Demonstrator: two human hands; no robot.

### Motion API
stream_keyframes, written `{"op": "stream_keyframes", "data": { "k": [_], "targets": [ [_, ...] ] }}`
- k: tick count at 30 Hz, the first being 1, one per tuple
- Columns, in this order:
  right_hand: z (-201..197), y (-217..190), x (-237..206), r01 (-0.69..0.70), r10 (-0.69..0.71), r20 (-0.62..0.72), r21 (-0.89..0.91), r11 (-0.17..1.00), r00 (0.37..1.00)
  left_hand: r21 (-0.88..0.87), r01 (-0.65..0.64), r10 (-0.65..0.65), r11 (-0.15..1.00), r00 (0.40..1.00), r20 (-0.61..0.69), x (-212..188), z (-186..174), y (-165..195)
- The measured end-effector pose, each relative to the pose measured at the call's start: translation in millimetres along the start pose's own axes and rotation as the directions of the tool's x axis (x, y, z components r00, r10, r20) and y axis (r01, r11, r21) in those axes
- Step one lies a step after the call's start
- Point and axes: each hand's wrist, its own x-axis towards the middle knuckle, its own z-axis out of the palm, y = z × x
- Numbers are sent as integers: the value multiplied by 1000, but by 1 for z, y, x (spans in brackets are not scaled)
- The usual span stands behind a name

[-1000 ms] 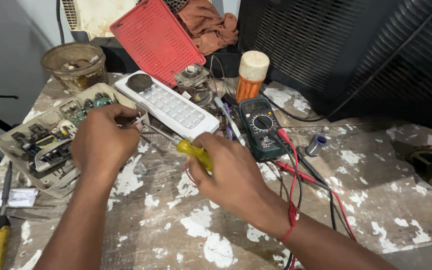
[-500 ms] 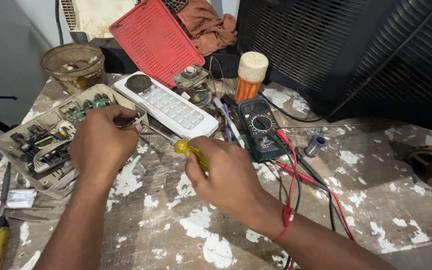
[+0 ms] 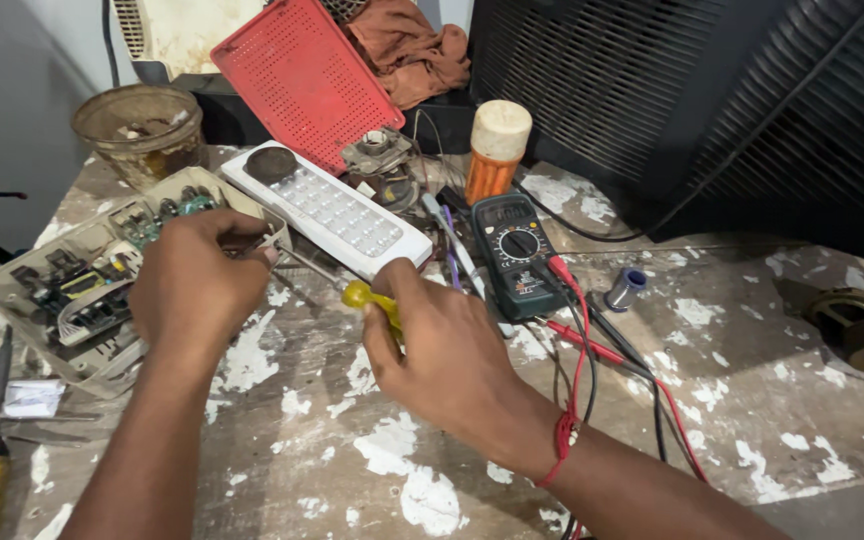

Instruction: The person repairs an electronic device at a cluttered workbench. They unscrew the plastic casing with a yellow-handled screwdriver, open the housing to expose the internal circuit board, work on the board and connectors by hand, and finally adjust a multimeter on the bench.

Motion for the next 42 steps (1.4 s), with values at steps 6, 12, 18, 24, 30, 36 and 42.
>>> {"op": "stream_keyframes", "data": {
  "k": [6,12,18,24,30,36,42],
  "targets": [
    [-3,6,0,255,-224,-284,79,964,932,3,18,-18,1000,1000,-1,-1,-1,2],
    [-3,3,3,-113,111,52,35,993,993,10,17,-17,1000,1000,-8,0,-1,3],
    [-1,10,-2,146,-133,-115,105,984,984,22,47,-48,999,999,19,-1,-1,4],
    [-3,21,2,318,-280,-320,72,945,905,14,7,-7,1000,1000,0,-3,0,4],
    [-6,23,8,14,-2,-155,74,997,988,19,-1,1,1000,1000,-16,-3,4,4],
    [-7,21,-2,293,-267,-206,108,950,941,58,-36,38,998,998,-47,-5,8,3],
    [-12,24,-5,389,-367,-236,57,919,900,28,-41,42,999,998,-39,-5,8,3]
  ]
}}
